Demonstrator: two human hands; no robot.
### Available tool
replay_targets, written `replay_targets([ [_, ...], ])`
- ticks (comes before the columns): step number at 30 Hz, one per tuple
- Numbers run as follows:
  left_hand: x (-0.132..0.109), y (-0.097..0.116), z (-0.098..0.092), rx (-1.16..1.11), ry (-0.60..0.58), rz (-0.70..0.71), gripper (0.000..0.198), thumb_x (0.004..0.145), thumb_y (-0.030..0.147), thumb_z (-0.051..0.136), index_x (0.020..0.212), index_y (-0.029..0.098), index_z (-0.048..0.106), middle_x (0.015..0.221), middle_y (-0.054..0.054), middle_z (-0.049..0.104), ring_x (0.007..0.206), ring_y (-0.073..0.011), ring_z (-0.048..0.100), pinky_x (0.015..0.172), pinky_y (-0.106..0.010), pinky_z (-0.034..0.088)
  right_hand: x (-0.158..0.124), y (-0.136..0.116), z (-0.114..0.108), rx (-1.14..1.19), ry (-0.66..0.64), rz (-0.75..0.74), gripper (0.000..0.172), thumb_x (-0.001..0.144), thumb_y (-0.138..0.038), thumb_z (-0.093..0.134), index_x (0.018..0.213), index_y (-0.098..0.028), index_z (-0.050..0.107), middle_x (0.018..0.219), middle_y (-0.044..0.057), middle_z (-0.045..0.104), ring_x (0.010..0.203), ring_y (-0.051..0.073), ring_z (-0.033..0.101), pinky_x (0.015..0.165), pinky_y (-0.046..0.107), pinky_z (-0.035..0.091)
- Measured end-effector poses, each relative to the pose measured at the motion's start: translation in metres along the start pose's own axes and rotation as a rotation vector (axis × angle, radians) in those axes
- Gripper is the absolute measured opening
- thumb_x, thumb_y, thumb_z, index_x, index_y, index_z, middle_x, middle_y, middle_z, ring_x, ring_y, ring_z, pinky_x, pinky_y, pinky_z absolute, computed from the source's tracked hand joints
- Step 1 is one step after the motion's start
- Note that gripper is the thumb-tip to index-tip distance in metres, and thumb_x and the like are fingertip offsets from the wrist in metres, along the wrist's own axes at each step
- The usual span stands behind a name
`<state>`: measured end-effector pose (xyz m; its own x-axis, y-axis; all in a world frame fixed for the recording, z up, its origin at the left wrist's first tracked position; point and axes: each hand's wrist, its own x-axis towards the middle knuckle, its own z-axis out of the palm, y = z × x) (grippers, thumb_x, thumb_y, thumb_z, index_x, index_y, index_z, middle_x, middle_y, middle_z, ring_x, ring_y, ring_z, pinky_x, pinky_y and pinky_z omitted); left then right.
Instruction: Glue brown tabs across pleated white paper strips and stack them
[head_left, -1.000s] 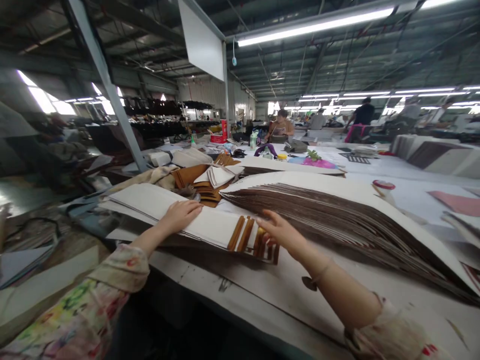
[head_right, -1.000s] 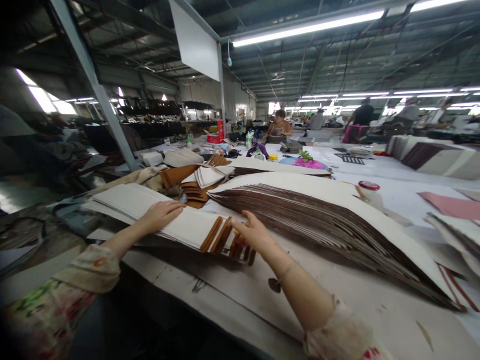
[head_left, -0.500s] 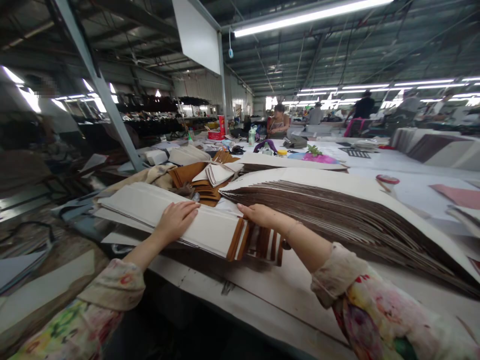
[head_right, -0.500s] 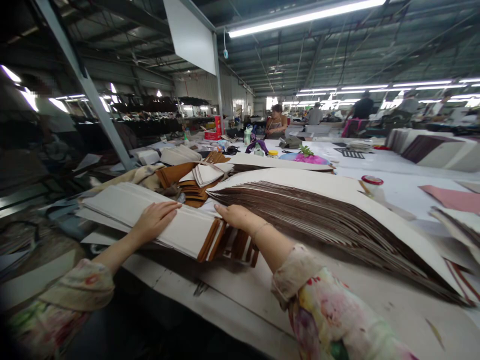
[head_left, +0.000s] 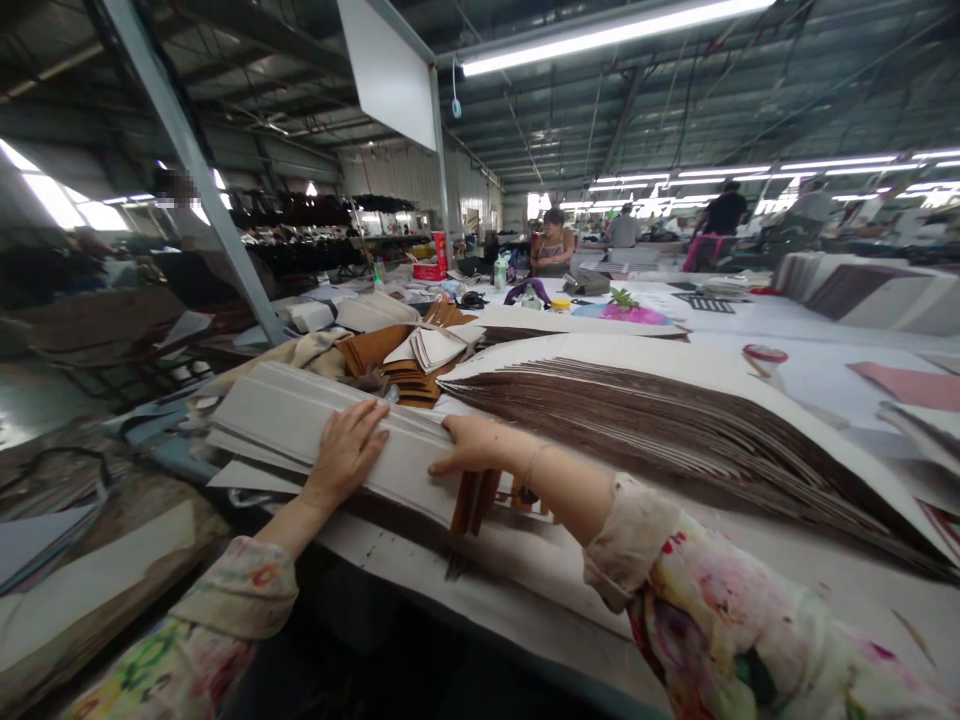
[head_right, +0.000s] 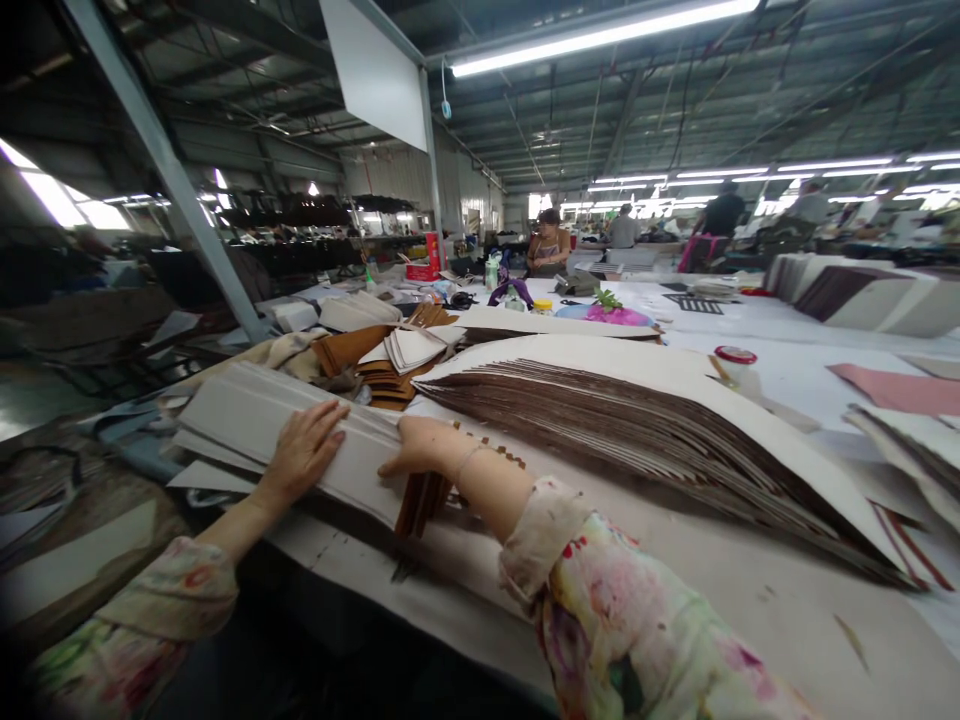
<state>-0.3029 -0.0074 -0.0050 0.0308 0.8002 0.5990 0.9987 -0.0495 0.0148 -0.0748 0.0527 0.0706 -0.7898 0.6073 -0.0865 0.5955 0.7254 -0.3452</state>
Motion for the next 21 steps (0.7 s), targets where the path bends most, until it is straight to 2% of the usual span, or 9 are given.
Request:
replay_targets([
  [4,-0.011,-0.01,0.004,-0.028,0.071,0.058,0.049,0.087,0.044,0.03,0.129,0.019,0.034,0.131,-0.012,0.037,0.123,-0.0244,0.031,0.103,-0.044,0.019,-0.01,-0.002,0.003,-0.094,0.128,-0.022,0.052,0.067,-0.047,0.059,0.107,-0.015,0.054,0.116,0.013,0.052,0.11,0.027,0.046,0.089,0.036,0.036],
  [6,-0.013,-0.013,0.007,-0.028,0.101,0.086,0.051,0.087,0.045,0.031,0.131,0.019,0.03,0.133,-0.013,0.033,0.125,-0.0258,0.029,0.103,-0.045,0.02,-0.008,0.004,0.001,-0.12,0.143,-0.032,0.052,0.066,-0.05,0.06,0.104,-0.015,0.056,0.119,0.013,0.049,0.112,0.027,0.043,0.09,0.036,0.035],
  [9,-0.013,-0.014,0.01,-0.023,0.148,0.112,0.054,0.086,0.045,0.034,0.133,0.02,0.024,0.136,-0.014,0.029,0.126,-0.0275,0.026,0.103,-0.045,0.022,-0.003,0.013,0.0,-0.131,0.1,-0.036,0.054,0.065,-0.058,0.058,0.099,-0.016,0.057,0.101,0.009,0.058,0.091,0.022,0.056,0.074,0.029,0.044],
  [11,-0.014,-0.015,0.009,-0.008,0.157,0.132,0.058,0.085,0.046,0.036,0.135,0.02,0.02,0.137,-0.014,0.027,0.127,-0.0285,0.026,0.102,-0.045,0.023,-0.004,0.01,0.004,-0.153,0.113,-0.044,0.052,0.067,-0.057,0.057,0.098,-0.016,0.057,0.093,0.007,0.06,0.082,0.02,0.058,0.068,0.028,0.045],
  [14,-0.019,-0.018,-0.001,0.059,0.183,0.181,0.069,0.081,0.05,0.044,0.137,0.021,0.015,0.138,-0.015,0.025,0.127,-0.0314,0.025,0.102,-0.048,0.022,-0.022,-0.01,0.015,-0.215,0.208,-0.069,0.04,0.072,-0.041,0.058,0.1,-0.013,0.053,0.097,0.011,0.057,0.086,0.023,0.056,0.071,0.032,0.044],
  [17,-0.032,-0.02,-0.021,0.14,0.227,0.263,0.081,0.074,0.052,0.054,0.137,0.019,0.014,0.137,-0.016,0.03,0.126,-0.0337,0.027,0.103,-0.051,0.018,-0.056,-0.034,0.029,-0.275,0.27,-0.128,0.022,0.077,-0.02,0.05,0.098,-0.014,0.052,0.095,0.011,0.054,0.084,0.023,0.054,0.07,0.035,0.043],
  [19,-0.043,-0.021,-0.037,0.173,0.206,0.323,0.083,0.072,0.048,0.058,0.137,0.02,0.015,0.135,-0.015,0.035,0.125,-0.0329,0.03,0.103,-0.051,0.018,-0.08,-0.041,0.039,-0.353,0.329,-0.201,0.029,0.078,-0.015,0.047,0.107,-0.014,0.049,0.089,0.01,0.054,0.081,0.023,0.053,0.068,0.036,0.043],
  [21,-0.051,-0.021,-0.05,0.182,0.129,0.362,0.081,0.071,0.043,0.059,0.136,0.022,0.016,0.134,-0.014,0.037,0.124,-0.032,0.032,0.104,-0.05,0.018,-0.101,-0.039,0.05,-0.413,0.38,-0.248,0.053,0.076,-0.015,0.048,0.127,-0.015,0.033,0.089,0.01,0.054,0.079,0.023,0.052,0.066,0.036,0.044],
])
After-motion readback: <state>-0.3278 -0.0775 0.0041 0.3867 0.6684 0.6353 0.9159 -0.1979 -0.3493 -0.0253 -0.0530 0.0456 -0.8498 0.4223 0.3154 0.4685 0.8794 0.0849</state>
